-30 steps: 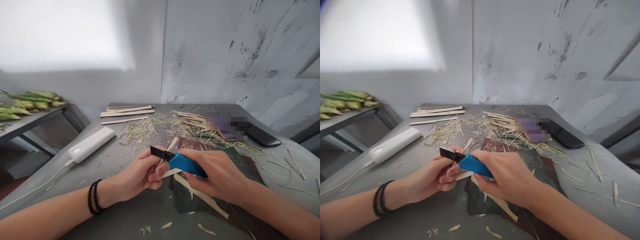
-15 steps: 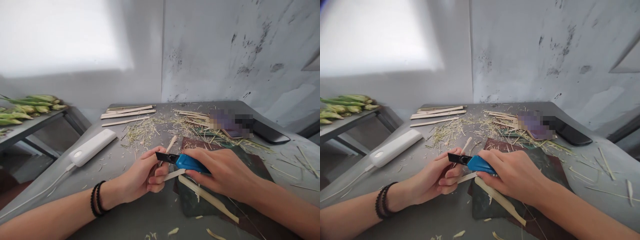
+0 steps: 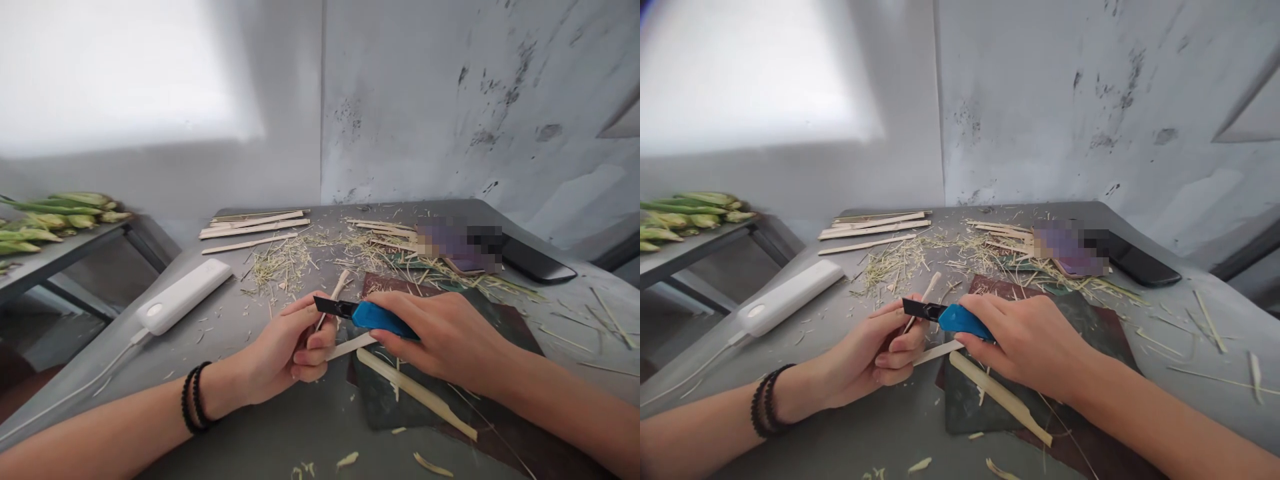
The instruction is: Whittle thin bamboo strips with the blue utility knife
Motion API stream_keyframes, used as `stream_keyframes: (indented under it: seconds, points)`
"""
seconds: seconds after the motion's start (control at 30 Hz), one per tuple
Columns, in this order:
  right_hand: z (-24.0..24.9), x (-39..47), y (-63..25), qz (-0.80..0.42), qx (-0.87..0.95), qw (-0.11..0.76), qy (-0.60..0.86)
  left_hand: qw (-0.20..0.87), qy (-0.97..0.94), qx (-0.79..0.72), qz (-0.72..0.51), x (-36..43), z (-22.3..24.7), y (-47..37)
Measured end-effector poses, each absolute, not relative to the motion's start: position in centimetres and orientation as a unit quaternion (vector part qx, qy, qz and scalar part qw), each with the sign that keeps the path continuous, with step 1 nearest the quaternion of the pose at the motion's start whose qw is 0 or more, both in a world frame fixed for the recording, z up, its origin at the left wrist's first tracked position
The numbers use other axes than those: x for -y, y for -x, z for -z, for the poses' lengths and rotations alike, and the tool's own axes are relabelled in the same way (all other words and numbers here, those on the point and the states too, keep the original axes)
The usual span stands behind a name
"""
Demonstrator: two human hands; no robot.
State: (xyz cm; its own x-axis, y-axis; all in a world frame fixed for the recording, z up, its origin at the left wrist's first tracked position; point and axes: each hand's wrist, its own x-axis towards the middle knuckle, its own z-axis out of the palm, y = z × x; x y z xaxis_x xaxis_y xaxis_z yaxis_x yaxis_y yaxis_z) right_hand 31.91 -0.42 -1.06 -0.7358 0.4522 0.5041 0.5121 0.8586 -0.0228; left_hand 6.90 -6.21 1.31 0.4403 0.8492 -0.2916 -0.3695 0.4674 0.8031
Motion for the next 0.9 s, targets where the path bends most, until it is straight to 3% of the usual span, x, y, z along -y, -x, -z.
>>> stream_keyframes:
  seconds: [0.9]
  points:
    - [0.1, -1.0, -32.9, 0.223, 0.909, 0.244, 0.253, 0.733, -0.359, -0.436, -0.378, 6.0, -1.7, -7.4]
